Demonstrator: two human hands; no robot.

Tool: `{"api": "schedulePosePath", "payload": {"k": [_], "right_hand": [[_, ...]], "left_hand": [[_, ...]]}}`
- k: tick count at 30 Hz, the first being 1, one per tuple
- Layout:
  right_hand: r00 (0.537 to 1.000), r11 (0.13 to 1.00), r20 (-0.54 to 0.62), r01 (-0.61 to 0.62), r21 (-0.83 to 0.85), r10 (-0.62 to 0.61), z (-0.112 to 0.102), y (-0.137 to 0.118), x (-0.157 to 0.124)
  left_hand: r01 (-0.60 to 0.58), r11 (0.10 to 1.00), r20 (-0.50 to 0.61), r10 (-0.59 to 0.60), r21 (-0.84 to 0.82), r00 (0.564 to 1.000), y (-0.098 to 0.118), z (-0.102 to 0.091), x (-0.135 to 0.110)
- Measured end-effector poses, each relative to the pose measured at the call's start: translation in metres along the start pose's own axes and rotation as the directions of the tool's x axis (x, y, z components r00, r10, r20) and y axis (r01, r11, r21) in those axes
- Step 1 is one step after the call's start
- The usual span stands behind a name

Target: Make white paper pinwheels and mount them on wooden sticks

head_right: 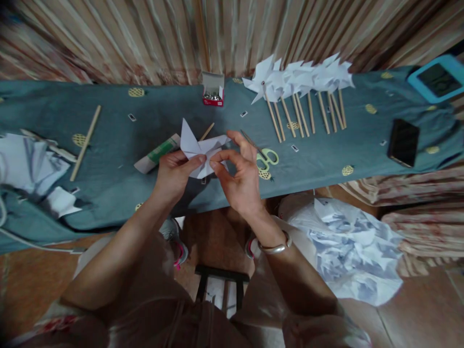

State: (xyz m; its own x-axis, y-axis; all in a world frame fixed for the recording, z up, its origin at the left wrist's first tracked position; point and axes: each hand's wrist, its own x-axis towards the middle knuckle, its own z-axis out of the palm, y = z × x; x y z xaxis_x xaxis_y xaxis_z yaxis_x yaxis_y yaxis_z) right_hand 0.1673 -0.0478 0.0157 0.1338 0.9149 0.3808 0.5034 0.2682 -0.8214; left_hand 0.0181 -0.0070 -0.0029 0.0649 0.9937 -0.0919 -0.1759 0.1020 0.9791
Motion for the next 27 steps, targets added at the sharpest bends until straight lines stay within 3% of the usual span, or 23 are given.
{"api": "schedulePosePath", "payload": {"k": [8,18,27], "right_hand": [[0.987,0.952,0.062,-0.158,0.263,0.147,0.008,0.011,0.001],[0.970,0.924,0.089,-0.241,0.299,0.224,0.008,0.011,0.001],[0.969,0.921,0.113,-0.245,0.304,0.220,0.008,0.013,0.000]], "left_hand": [[0.012,0.997,0.034,-0.010,-0.080,0.999,0.000,0.002,-0.002],[0.015,0.998,0.045,-0.013,-0.054,0.999,0.001,0.003,-0.001],[0.006,1.000,0.031,-0.006,-0.016,0.999,0.002,0.004,-0.002]]}}
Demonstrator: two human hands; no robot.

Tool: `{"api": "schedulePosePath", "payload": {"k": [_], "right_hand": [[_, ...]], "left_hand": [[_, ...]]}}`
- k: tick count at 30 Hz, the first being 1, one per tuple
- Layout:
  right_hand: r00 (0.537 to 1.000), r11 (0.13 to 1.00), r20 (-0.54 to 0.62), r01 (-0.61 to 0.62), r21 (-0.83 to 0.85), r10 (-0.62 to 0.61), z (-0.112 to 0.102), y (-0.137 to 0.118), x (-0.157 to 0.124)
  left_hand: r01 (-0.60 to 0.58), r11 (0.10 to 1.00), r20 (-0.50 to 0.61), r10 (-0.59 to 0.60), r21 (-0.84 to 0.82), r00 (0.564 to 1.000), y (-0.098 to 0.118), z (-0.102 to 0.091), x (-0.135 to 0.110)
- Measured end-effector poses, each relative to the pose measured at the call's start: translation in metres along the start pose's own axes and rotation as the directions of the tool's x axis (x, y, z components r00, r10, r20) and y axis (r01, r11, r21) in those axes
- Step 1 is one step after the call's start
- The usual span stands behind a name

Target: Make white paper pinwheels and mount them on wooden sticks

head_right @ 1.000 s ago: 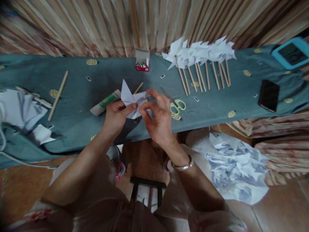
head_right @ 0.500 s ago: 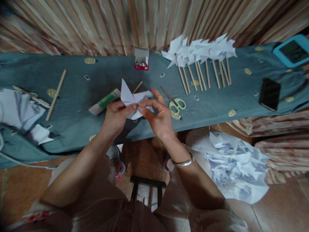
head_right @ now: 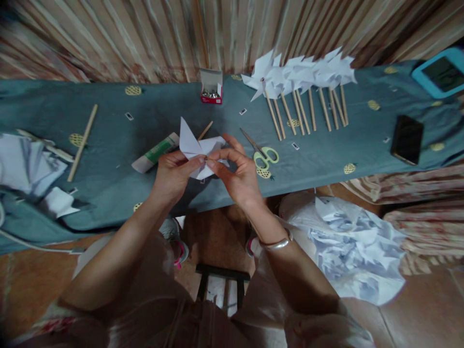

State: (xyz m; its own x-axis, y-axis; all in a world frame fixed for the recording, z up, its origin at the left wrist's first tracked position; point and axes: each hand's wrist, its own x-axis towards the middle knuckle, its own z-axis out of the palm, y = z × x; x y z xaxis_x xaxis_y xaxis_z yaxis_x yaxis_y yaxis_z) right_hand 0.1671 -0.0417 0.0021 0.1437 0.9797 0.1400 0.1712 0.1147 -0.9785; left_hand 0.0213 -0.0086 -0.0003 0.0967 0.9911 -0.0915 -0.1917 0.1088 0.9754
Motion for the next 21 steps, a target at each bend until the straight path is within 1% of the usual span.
{"api": "schedulePosePath", "payload": {"k": [8,11,17,21], "right_hand": [[1.000,1.000,0.024,-0.015,0.001,0.015,-0.0005,0.0012,-0.0002],[0.999,0.999,0.017,-0.033,0.034,0.033,-0.0004,-0.0002,-0.0004],[0.997,0.995,0.000,-0.072,0.065,0.072,0.0003,-0.0036,-0.0004],[0.995,0.991,0.003,-0.096,0.089,0.096,0.0003,-0.0038,0.0001]], "left_hand": [[-0.023,1.000,0.004,0.023,-0.014,1.000,-0.0019,-0.0004,0.0002],[-0.012,1.000,0.012,0.012,-0.015,1.000,-0.0003,-0.0002,-0.0002],[0.004,1.000,-0.010,-0.004,0.009,1.000,0.0009,0.0005,-0.0002],[-0.012,1.000,-0.011,0.012,0.017,1.000,0.0005,0.0002,0.0001]]}}
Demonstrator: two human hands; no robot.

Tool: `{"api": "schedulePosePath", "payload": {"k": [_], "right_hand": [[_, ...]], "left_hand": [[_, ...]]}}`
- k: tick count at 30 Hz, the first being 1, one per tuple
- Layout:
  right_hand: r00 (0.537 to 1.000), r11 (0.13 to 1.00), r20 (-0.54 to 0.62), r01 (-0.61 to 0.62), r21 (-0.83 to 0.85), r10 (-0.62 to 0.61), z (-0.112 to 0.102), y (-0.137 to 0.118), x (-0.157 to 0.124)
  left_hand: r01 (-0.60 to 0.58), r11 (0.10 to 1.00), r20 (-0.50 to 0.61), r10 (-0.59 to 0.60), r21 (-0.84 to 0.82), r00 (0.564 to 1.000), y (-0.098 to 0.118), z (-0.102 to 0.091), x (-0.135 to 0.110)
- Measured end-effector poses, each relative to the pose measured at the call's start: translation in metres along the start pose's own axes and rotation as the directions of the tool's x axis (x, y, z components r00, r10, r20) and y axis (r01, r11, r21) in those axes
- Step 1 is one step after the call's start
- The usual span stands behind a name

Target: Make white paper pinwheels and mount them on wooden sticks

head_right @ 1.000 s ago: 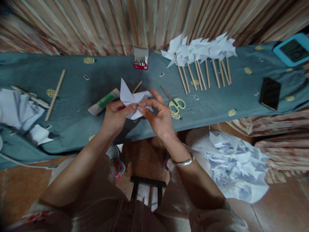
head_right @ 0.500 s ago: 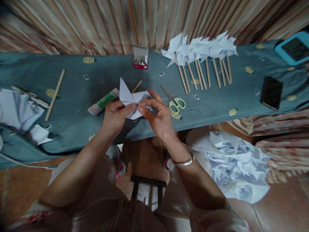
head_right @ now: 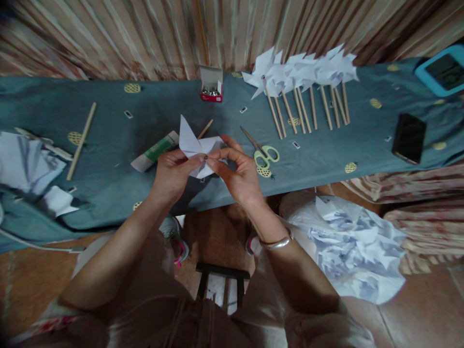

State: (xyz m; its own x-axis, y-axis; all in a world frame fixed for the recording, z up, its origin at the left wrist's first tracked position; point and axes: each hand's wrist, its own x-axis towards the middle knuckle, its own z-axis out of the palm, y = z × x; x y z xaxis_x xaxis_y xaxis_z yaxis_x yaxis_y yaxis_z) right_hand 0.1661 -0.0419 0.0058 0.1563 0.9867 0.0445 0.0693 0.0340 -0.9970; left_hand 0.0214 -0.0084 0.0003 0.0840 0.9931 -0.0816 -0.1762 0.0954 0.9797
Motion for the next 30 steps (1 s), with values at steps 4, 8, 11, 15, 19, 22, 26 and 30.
{"api": "schedulePosePath", "payload": {"k": [4,8,11,15,19,22,26,30], "right_hand": [[1.000,0.997,0.016,-0.005,0.081,0.003,0.001,0.000,0.000],[0.999,0.993,0.025,-0.033,0.110,0.031,0.001,0.000,0.001],[0.999,0.993,0.030,-0.048,0.111,0.045,0.001,0.002,0.001],[0.999,0.994,0.043,-0.036,0.108,0.031,0.001,0.005,0.002],[1.000,0.991,0.001,-0.013,0.133,0.013,0.006,0.009,0.000],[1.000,0.993,-0.021,0.005,0.122,-0.002,0.006,0.012,0.000],[0.995,0.999,-0.100,0.027,0.023,-0.024,-0.008,0.015,0.008],[0.990,0.983,-0.096,-0.086,0.160,0.102,-0.019,0.008,0.014]], "left_hand": [[0.012,1.000,0.014,-0.011,-0.016,1.000,0.001,0.000,0.000],[0.026,0.998,0.020,-0.025,-0.050,0.999,0.001,0.000,-0.001],[0.021,0.997,0.045,-0.017,-0.079,0.999,0.001,0.001,-0.001],[0.034,0.995,0.052,-0.029,-0.092,0.998,0.001,0.001,-0.001],[0.054,0.992,0.050,-0.048,-0.113,0.998,0.000,0.001,0.000],[0.071,0.987,0.044,-0.065,-0.143,0.997,-0.001,0.002,0.000],[0.133,0.971,0.023,-0.131,-0.199,0.991,-0.003,0.001,0.002],[0.204,0.938,0.040,-0.201,-0.279,0.979,-0.002,0.001,0.001]]}}
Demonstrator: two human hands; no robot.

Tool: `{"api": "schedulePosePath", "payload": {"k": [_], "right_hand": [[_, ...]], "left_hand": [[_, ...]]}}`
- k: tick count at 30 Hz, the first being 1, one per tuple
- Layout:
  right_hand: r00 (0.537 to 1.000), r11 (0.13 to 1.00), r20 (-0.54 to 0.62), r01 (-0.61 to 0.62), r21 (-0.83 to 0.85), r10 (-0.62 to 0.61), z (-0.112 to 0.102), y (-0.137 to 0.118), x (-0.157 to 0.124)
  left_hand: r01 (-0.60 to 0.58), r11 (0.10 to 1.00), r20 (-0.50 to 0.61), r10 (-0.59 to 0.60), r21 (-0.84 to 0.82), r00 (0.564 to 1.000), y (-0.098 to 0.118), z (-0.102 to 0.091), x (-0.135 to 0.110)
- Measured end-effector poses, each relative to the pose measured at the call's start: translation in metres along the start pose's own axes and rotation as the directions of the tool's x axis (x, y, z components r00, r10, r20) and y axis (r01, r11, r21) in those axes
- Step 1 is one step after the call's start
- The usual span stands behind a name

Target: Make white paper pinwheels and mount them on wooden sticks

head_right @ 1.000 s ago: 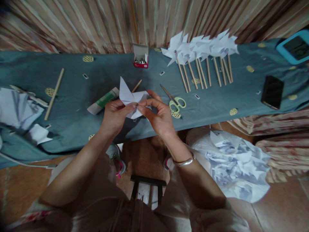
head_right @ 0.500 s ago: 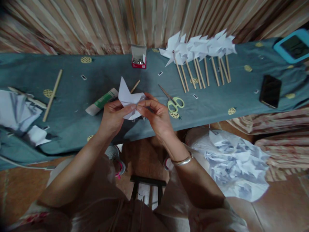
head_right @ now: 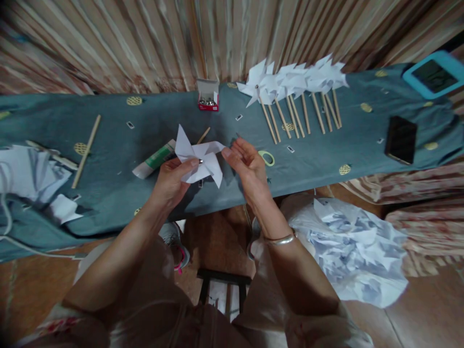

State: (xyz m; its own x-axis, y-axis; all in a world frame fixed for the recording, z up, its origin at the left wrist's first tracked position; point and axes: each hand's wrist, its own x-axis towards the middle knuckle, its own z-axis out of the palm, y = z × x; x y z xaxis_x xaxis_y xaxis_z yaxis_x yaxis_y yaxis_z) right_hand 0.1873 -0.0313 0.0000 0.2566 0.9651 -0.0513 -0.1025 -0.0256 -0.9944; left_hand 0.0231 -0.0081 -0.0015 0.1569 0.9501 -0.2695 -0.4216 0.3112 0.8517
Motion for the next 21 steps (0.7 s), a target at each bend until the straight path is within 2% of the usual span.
{"api": "schedulePosePath", "payload": {"k": [3,6,14,21], "right_hand": [[0.964,0.960,0.149,-0.240,0.145,0.219,0.008,-0.009,-0.007],[0.924,0.899,0.221,-0.362,0.246,0.312,0.018,-0.016,-0.014],[0.919,0.887,0.185,-0.387,0.252,0.348,0.021,-0.018,-0.011],[0.928,0.902,0.175,-0.364,0.234,0.329,0.021,-0.016,-0.011]], "left_hand": [[0.056,0.998,0.038,-0.055,-0.037,0.998,0.001,0.002,-0.003],[0.071,0.997,0.054,-0.069,-0.038,0.996,0.001,0.004,-0.005],[0.069,0.997,0.055,-0.071,0.027,0.996,-0.001,0.001,-0.005],[0.013,0.996,0.067,-0.019,0.088,0.998,-0.002,-0.004,-0.005]]}}
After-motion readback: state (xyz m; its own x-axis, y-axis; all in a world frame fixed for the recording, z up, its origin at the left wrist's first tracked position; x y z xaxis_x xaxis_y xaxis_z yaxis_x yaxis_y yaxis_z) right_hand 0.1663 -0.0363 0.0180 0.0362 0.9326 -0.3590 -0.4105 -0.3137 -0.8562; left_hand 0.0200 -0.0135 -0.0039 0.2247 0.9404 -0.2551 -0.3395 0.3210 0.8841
